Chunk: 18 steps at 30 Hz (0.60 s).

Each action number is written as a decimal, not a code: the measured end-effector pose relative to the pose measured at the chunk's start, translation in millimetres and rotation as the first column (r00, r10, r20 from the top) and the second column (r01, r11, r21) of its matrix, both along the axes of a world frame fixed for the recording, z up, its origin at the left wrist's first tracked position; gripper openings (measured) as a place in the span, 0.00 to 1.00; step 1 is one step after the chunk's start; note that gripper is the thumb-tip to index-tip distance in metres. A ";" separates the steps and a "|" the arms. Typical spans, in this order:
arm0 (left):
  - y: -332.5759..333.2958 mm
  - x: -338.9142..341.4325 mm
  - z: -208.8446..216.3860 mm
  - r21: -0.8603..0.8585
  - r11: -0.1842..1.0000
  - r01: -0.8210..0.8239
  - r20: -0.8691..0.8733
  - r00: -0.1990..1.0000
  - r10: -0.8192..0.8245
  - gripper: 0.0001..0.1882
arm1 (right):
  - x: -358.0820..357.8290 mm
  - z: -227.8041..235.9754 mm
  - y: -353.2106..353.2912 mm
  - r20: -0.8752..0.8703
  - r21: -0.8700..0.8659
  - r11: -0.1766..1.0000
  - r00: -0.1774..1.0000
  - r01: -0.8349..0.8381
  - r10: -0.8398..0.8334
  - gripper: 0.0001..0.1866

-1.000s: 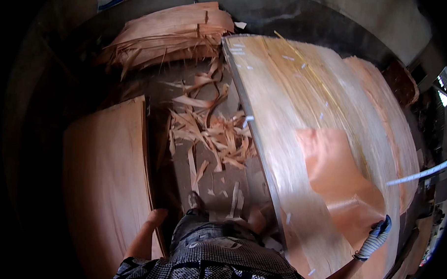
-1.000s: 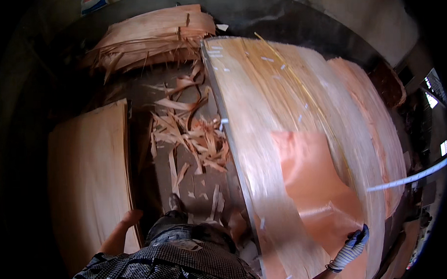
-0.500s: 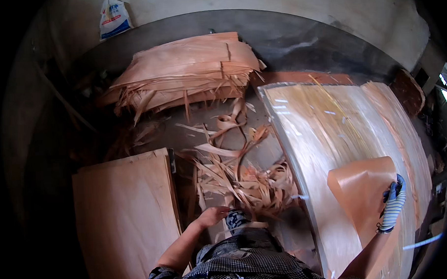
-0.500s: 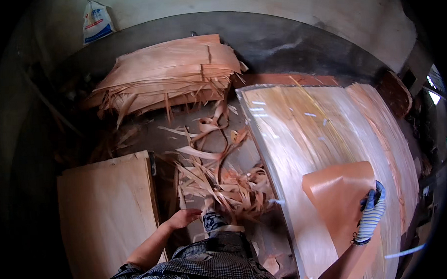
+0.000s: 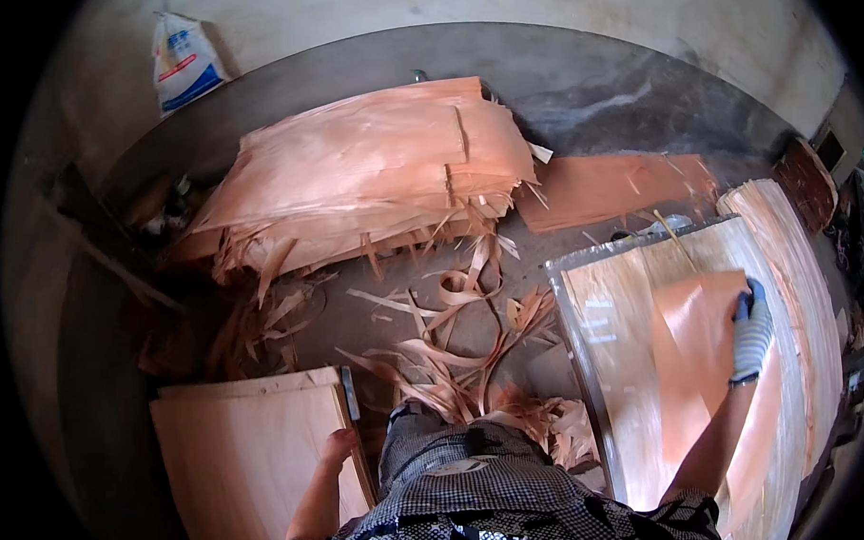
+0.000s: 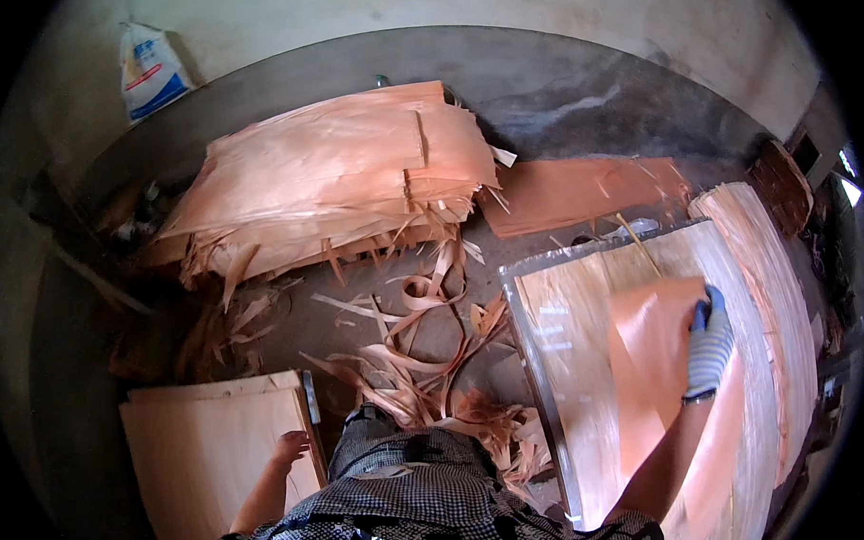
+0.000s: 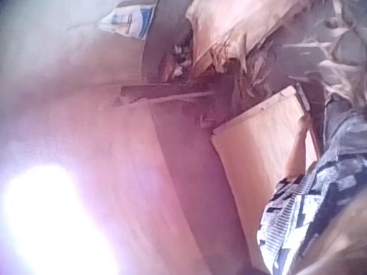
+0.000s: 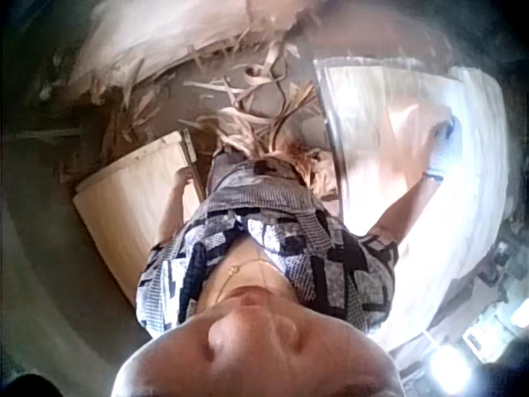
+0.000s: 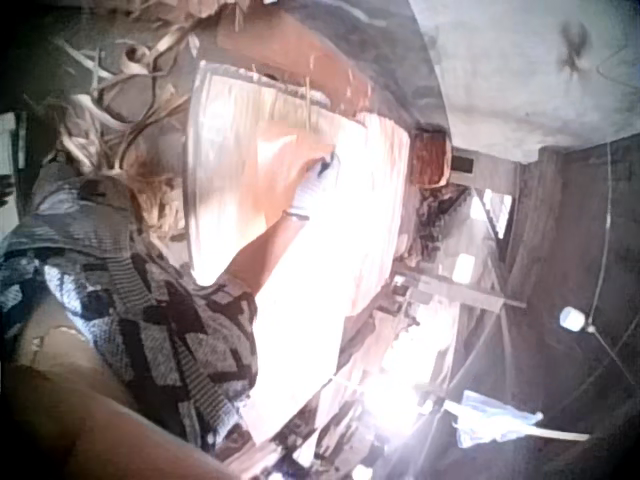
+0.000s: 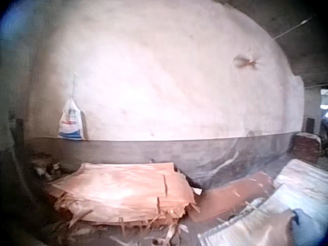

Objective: The person processes wood veneer sheets in a workshop. They begin by applying small pieces of tape to a large sheet, then move to a different station to peel and separate thin strips of veneer. Finally, they align several thin veneer strips on a metal surface and apply white adhesive tape across them to join them.

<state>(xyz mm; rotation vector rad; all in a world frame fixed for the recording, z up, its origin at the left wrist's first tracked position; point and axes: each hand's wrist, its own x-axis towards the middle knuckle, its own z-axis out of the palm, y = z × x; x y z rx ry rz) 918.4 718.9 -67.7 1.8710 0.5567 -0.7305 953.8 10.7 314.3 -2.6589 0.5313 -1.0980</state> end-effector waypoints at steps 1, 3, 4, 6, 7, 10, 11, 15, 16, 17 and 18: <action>-27.1 35.5 31.7 -0.187 0.963 -0.195 -0.137 0.976 0.171 0.16 | 31.0 5.7 12.6 -0.025 -0.003 1.000 1.000 -0.018 0.018 0.13; -41.2 105.5 65.1 -0.275 0.958 -0.084 -0.137 0.989 0.047 0.17 | 103.4 23.3 71.6 -0.165 0.051 0.999 0.986 0.006 0.003 0.13; -44.8 140.3 62.5 -0.323 0.946 0.003 -0.087 0.996 -0.033 0.17 | 137.8 19.3 81.6 -0.165 0.046 0.999 0.986 -0.013 0.021 0.13; -72.1 222.0 60.2 -0.329 0.925 0.189 0.020 0.981 -0.193 0.17 | 195.6 14.4 89.0 -0.155 0.002 0.999 0.987 -0.032 0.032 0.12; -84.1 260.2 60.0 -0.319 0.900 0.298 0.089 0.955 -0.285 0.17 | 222.3 16.7 95.8 -0.235 0.029 0.999 0.972 0.029 -0.021 0.11; -81.3 370.8 7.6 -0.224 0.785 0.577 0.396 0.790 -0.468 0.17 | 323.2 -5.7 101.0 -0.225 0.088 0.995 0.972 -0.056 0.074 0.10; -89.3 408.1 11.5 -0.203 0.799 0.566 0.376 0.798 -0.470 0.17 | 357.9 -5.5 115.0 -0.219 0.061 0.995 0.972 -0.077 0.089 0.09; -115.2 481.3 25.2 -0.348 0.779 0.521 0.292 0.850 -0.438 0.17 | 518.2 -25.6 139.7 -0.343 -0.010 0.995 0.935 -0.096 0.087 0.10; -123.2 497.7 54.3 -0.462 0.749 0.474 0.235 0.881 -0.412 0.17 | 561.7 -27.1 159.1 -0.432 0.059 0.996 0.898 -0.067 0.086 0.11; -129.1 517.1 75.4 -0.567 0.704 0.427 0.190 0.900 -0.392 0.17 | 604.0 -36.2 166.4 -0.411 -0.048 0.990 0.906 -0.134 0.103 0.12; -120.9 529.5 62.6 -0.591 0.650 0.478 0.268 0.876 -0.401 0.19 | 655.2 -34.8 206.8 -0.356 0.035 0.970 0.904 -0.241 0.238 0.13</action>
